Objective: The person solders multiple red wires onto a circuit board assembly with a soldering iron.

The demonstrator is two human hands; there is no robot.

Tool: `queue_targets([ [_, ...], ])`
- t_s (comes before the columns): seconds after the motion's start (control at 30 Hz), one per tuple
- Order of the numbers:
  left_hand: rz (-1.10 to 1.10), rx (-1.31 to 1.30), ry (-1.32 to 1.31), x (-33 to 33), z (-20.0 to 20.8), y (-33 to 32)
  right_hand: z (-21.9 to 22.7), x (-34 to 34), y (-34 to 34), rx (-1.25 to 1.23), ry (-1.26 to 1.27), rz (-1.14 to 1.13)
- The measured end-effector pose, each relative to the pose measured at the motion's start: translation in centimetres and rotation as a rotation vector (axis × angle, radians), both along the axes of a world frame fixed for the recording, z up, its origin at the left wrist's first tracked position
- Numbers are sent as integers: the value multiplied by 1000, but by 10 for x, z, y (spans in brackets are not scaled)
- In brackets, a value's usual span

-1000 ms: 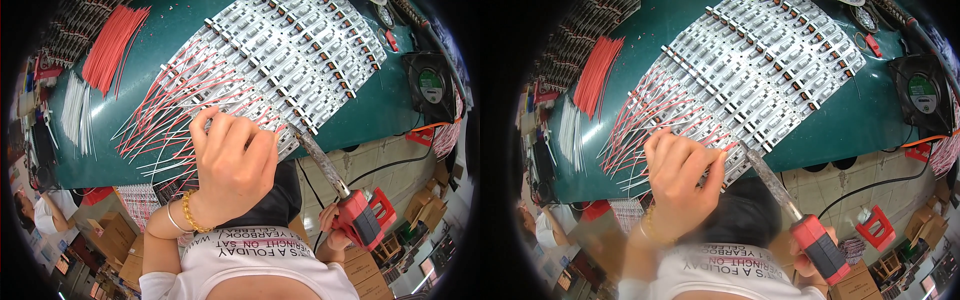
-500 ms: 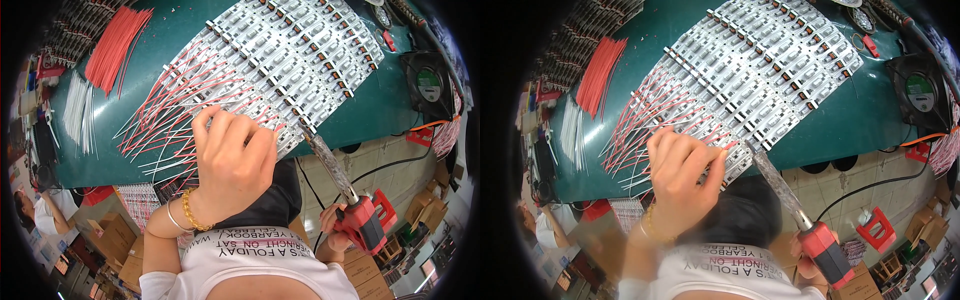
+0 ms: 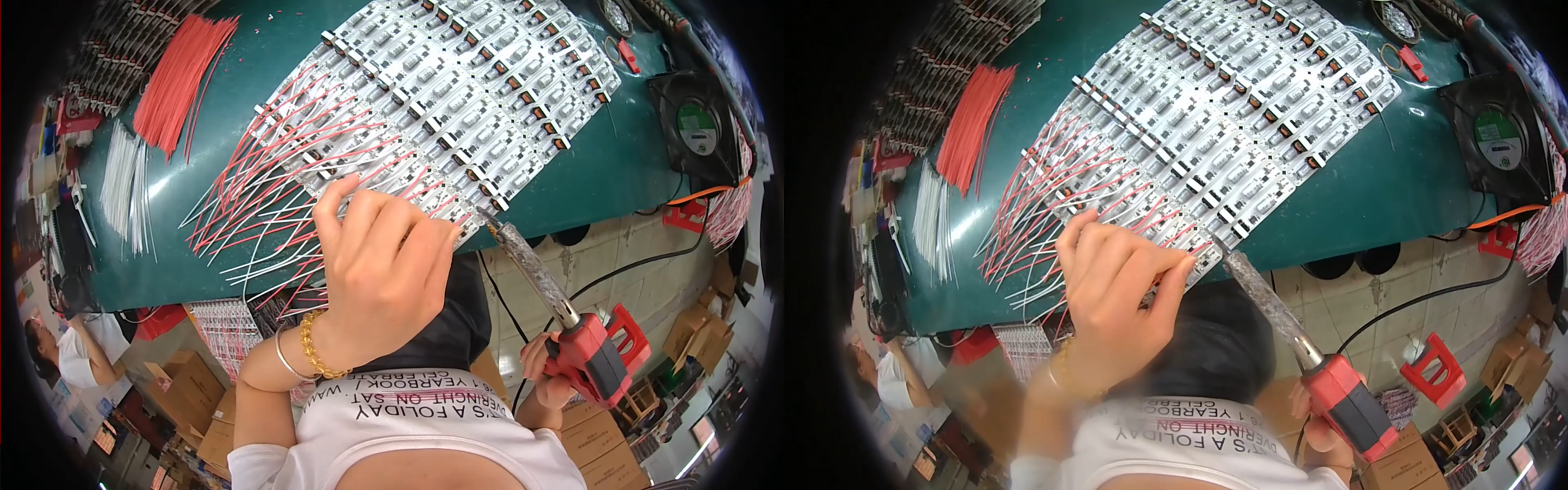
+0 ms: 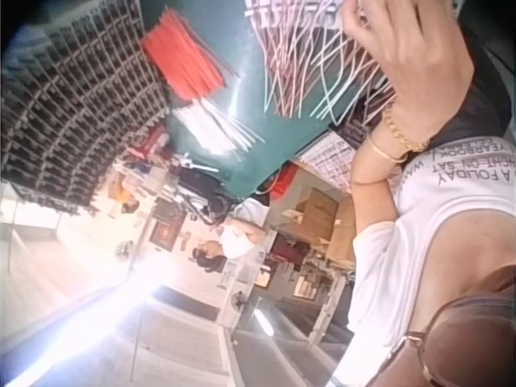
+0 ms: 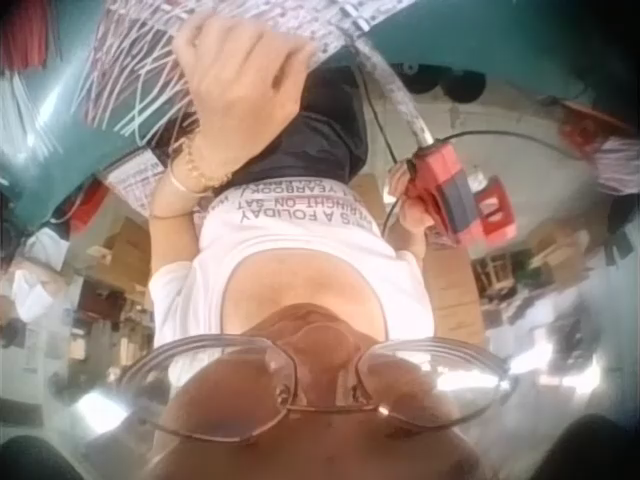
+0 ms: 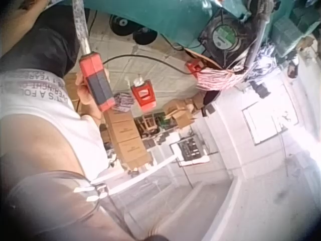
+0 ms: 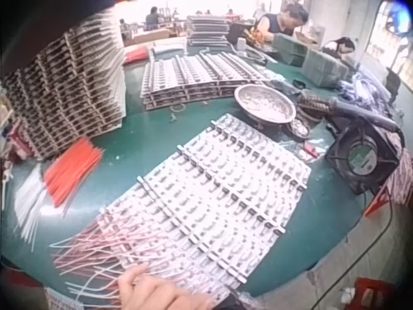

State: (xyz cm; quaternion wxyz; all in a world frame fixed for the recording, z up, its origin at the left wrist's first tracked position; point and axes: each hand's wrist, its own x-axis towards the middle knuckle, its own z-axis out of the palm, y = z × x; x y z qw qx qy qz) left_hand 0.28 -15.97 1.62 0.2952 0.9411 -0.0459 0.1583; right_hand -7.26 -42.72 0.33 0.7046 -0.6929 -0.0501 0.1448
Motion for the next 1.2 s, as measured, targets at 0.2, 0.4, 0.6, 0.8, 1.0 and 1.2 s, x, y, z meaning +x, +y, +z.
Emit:
queue_targets([
  [0.2,5,-22,-35,1,-7,-3,1,2,5,78,77,-118],
  [0.4,0,-25,-37,1,-6,-1,-4,5,-2,82,25,-25],
  [0.6,-4,-20,-38,2,-6,-1,-3,3,-1,-74,-75,-15],
  [0.8,8,5,-15,2,-3,-1,-2,2,0,-9,-43,-60],
  [1.0,0,2,3,1,-3,0,-2,3,-1,13,-19,-34],
  [1.2,-87,-90,-20,1,6,-8,-6,-5,-9,0,-47,-43],
])
